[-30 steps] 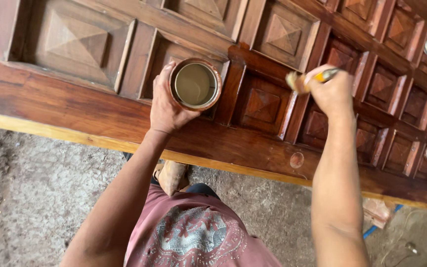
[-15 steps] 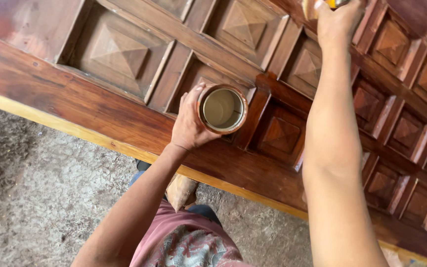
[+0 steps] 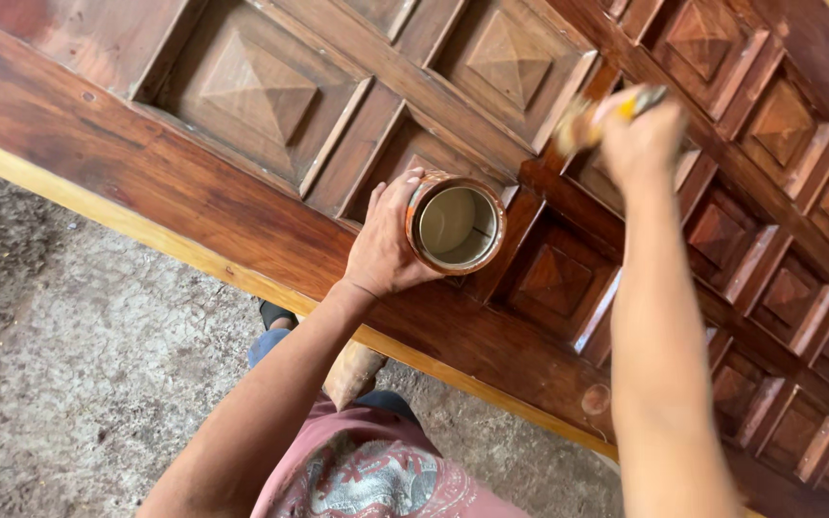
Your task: The person holds a can of varnish in one hand and uses a brush in the other to apply a glossy finish to a carved wooden door panel resting on supports, working across the raised squares and recessed panels and moving along the door as they coat each section.
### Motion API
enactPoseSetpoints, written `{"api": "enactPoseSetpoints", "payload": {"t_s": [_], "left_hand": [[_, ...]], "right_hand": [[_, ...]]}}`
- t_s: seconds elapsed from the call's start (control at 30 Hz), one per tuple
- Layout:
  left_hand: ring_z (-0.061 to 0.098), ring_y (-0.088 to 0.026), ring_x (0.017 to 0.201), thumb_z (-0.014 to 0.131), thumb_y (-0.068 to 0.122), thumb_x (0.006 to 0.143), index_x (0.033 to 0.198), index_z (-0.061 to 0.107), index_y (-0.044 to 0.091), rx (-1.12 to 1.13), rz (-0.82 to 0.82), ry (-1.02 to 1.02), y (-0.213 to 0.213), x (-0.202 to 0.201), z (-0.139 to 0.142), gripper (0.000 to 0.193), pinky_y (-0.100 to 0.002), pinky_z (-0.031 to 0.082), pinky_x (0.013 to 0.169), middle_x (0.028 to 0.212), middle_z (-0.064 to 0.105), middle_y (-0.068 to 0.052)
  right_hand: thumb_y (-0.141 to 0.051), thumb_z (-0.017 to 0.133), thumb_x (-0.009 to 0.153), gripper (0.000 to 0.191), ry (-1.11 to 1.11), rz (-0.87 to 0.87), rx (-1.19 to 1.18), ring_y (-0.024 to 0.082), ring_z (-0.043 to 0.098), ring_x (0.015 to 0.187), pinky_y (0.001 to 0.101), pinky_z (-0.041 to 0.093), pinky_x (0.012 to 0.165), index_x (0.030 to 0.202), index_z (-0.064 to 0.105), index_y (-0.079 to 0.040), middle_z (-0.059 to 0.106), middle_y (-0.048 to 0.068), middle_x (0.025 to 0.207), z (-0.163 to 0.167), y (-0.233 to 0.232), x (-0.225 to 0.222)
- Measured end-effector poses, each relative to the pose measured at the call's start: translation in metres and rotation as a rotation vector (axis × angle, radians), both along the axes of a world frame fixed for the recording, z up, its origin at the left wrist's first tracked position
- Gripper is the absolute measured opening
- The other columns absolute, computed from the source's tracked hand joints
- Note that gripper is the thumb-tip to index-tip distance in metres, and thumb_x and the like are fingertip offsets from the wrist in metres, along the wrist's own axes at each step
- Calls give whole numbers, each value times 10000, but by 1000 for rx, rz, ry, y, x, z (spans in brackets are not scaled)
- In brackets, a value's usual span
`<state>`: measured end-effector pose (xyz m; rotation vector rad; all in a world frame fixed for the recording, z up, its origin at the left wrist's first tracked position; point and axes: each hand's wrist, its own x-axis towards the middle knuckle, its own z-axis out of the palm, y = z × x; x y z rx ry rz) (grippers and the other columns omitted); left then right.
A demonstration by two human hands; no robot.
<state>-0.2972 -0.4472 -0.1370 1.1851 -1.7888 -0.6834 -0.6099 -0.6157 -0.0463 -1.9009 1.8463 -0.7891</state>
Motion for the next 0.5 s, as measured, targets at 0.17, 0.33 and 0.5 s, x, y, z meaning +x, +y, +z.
{"api": "enactPoseSetpoints", "payload": {"t_s": [0.17, 0.33, 0.5], "left_hand": [[402, -371, 1486, 962, 531, 659, 1536, 229, 56, 22, 4, -15, 2, -1, -4, 1238, -580, 263, 1253, 1594, 375, -189], [389, -384, 1494, 958, 499, 650, 1542, 224, 54, 28, -2, -1, 1, -1, -3, 1239, -570, 262, 1257, 1599, 373, -184], [375, -386, 1488, 962, 472, 633, 1552, 214, 49, 34, -14, -5, 1, 0, -2, 1258, -584, 244, 1241, 1596, 370, -200]], "right_hand": [[-3, 655, 925, 75, -163, -190, -15, 142, 690, 763, 298, 594, 644, 956, 677, -68, 695, 82, 916, -19, -57, -14], [-37, 651, 891, 130, -169, -303, 57, 181, 670, 815, 349, 607, 687, 997, 586, -80, 662, 111, 974, -23, 101, 44], [-136, 737, 888, 85, -149, -185, 248, 126, 682, 667, 293, 553, 627, 929, 736, -61, 756, 69, 784, 20, 252, 102]]}}
